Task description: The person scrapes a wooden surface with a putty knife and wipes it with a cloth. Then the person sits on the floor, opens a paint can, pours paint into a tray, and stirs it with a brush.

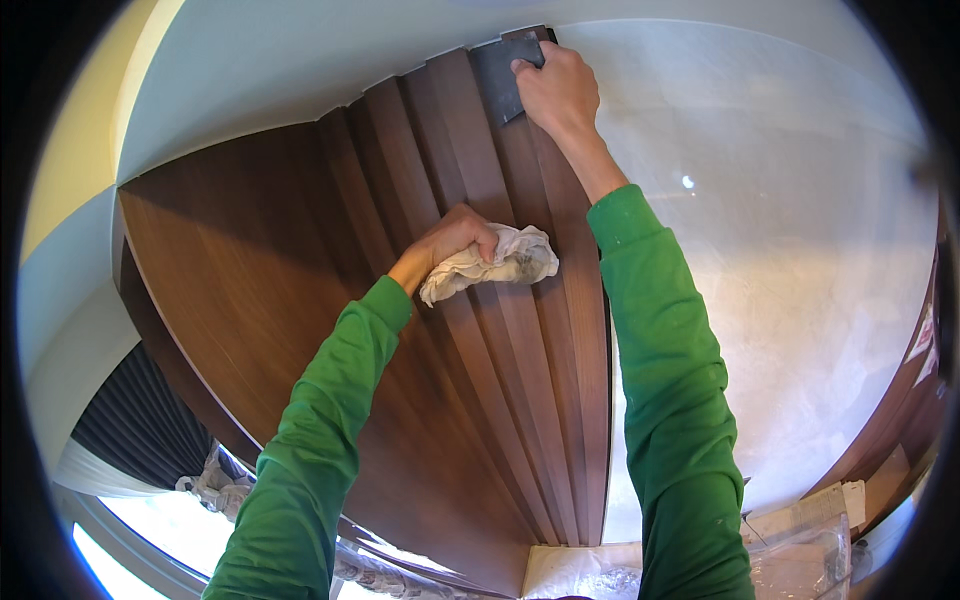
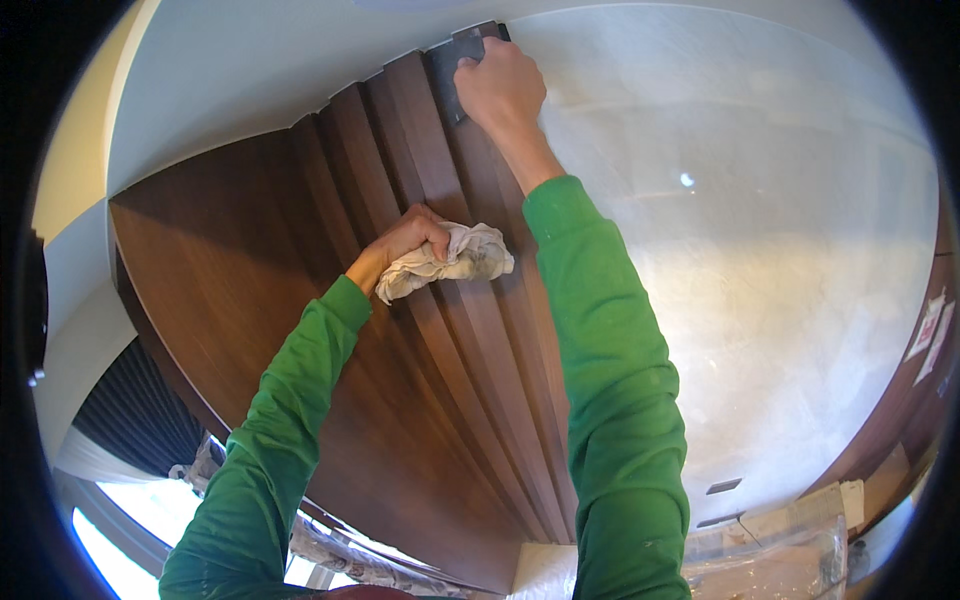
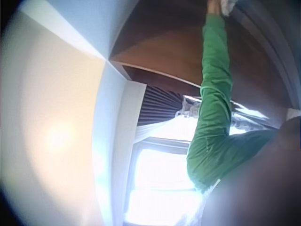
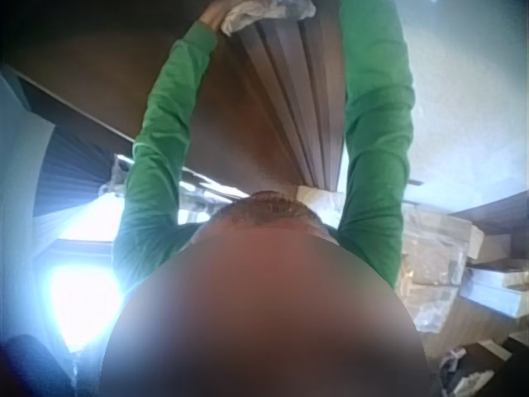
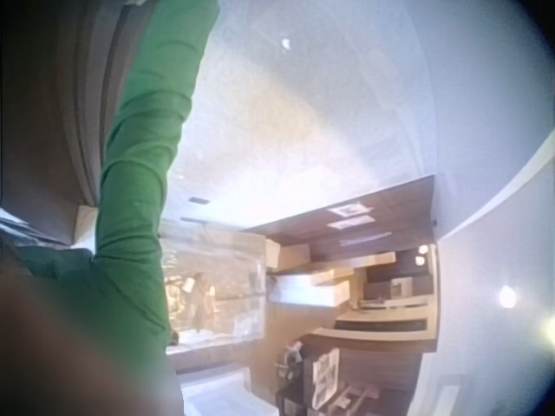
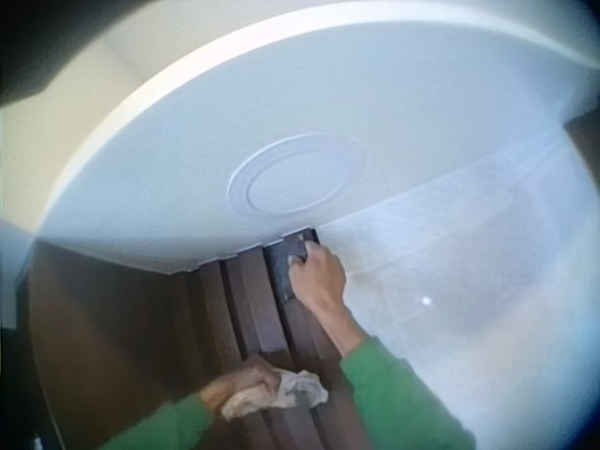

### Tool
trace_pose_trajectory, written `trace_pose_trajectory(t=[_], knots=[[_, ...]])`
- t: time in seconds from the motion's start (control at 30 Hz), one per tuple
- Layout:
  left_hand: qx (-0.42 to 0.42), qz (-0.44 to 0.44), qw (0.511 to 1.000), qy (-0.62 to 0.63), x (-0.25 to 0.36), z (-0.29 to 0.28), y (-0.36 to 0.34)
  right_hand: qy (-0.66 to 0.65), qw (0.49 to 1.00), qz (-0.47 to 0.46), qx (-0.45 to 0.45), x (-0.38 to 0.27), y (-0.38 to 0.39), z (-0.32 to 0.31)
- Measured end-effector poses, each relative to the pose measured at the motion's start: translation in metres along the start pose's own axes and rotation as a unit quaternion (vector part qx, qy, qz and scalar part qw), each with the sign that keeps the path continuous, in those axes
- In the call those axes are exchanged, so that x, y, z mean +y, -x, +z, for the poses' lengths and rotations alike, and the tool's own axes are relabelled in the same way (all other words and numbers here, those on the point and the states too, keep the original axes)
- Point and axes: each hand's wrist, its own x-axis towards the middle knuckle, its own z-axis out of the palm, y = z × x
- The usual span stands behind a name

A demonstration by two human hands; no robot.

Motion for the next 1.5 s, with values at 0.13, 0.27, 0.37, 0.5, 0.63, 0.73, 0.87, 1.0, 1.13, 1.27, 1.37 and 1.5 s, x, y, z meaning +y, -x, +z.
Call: trace_pose_trajectory(t=[0.13, 0.27, 0.37, 0.5, 0.63, 0.73, 0.87, 1.0, 1.13, 1.27, 1.37, 1.5], knots=[[-0.006, 0.008, 1.0, -0.002, 0.001, 0.0, 0.0, 0.004, 1.0, 0.001, -0.014, -0.003, -0.001, -0.002], [-0.007, 0.008, 1.0, -0.006, 0.002, 0.0, 0.0, 0.011, 1.0, -0.004, -0.012, -0.003, -0.003, -0.001], [-0.009, 0.017, 0.999, -0.027, 0.002, 0.0, 0.0, 0.019, 1.0, -0.008, -0.011, -0.002, -0.005, 0.002], [-0.005, 0.002, 1.0, -0.016, 0.003, 0.0, 0.002, 0.013, 1.0, -0.007, 0.007, -0.002, -0.005, 0.004], [-0.006, 0.001, 1.0, -0.024, 0.005, 0.0, 0.002, 0.015, 1.0, 0.002, -0.001, -0.003, -0.008, 0.003], [-0.004, -0.001, 1.0, -0.021, 0.007, 0.001, 0.003, 0.004, 1.0, 0.007, -0.024, 0.001, -0.012, 0.001], [0.006, -0.006, 1.0, -0.001, 0.006, 0.002, 0.004, -0.012, 1.0, 0.021, -0.004, 0.008, -0.012, 0.003], [0.0, 0.001, 1.0, -0.012, 0.004, 0.001, 0.002, -0.04, 0.998, 0.047, -0.015, 0.012, -0.006, 0.001], [-0.003, 0.011, 0.999, -0.033, 0.003, -0.001, 0.0, -0.039, 0.997, 0.053, -0.032, 0.007, -0.004, -0.004], [-0.002, 0.015, 1.0, -0.028, 0.004, 0.0, 0.002, -0.024, 0.998, 0.046, -0.019, 0.001, -0.004, -0.004], [-0.016, 0.005, 1.0, -0.014, 0.006, 0.001, 0.003, -0.025, 0.998, 0.048, 0.02, -0.003, -0.005, 0.0], [-0.006, -0.002, 1.0, -0.013, 0.008, 0.002, 0.005, -0.009, 0.999, 0.033, -0.002, -0.007, -0.005, 0.0]])
